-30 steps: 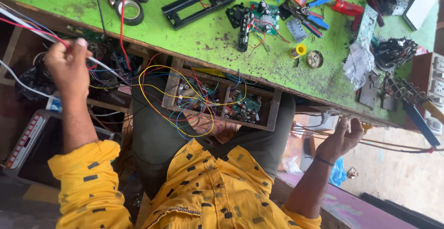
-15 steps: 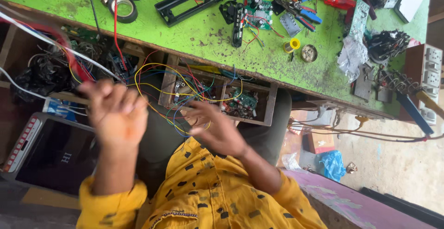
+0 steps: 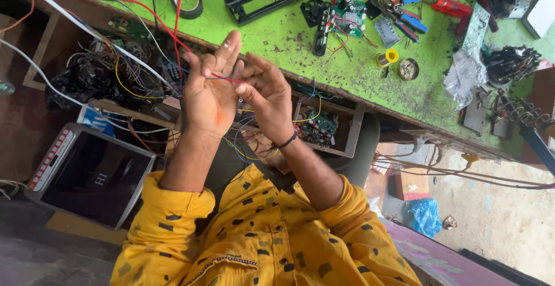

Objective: The person strips and twists wires, then solders them to a small circuit board using a soldering iron and solder. The person handles the board and wires throughout, making connections and inspecting the joints.

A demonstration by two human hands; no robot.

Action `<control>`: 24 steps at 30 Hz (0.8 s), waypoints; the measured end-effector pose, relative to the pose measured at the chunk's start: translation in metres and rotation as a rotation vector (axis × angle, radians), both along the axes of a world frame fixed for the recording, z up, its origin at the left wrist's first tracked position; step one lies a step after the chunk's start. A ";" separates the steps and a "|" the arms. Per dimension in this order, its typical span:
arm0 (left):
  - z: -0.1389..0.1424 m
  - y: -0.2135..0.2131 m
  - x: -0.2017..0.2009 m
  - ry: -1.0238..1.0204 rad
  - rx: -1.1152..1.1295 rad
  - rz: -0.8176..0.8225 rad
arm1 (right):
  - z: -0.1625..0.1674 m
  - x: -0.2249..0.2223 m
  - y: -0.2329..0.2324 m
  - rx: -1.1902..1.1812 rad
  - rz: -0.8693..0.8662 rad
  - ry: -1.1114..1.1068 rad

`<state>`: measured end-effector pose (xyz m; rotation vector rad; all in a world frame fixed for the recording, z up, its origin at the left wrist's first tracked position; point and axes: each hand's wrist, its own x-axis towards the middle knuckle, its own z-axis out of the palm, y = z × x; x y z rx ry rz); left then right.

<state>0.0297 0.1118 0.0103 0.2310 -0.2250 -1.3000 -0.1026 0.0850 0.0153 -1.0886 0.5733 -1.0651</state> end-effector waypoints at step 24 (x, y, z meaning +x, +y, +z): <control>0.078 0.050 0.024 -1.873 0.081 0.509 | 0.037 -0.062 -0.046 -0.746 -0.153 0.554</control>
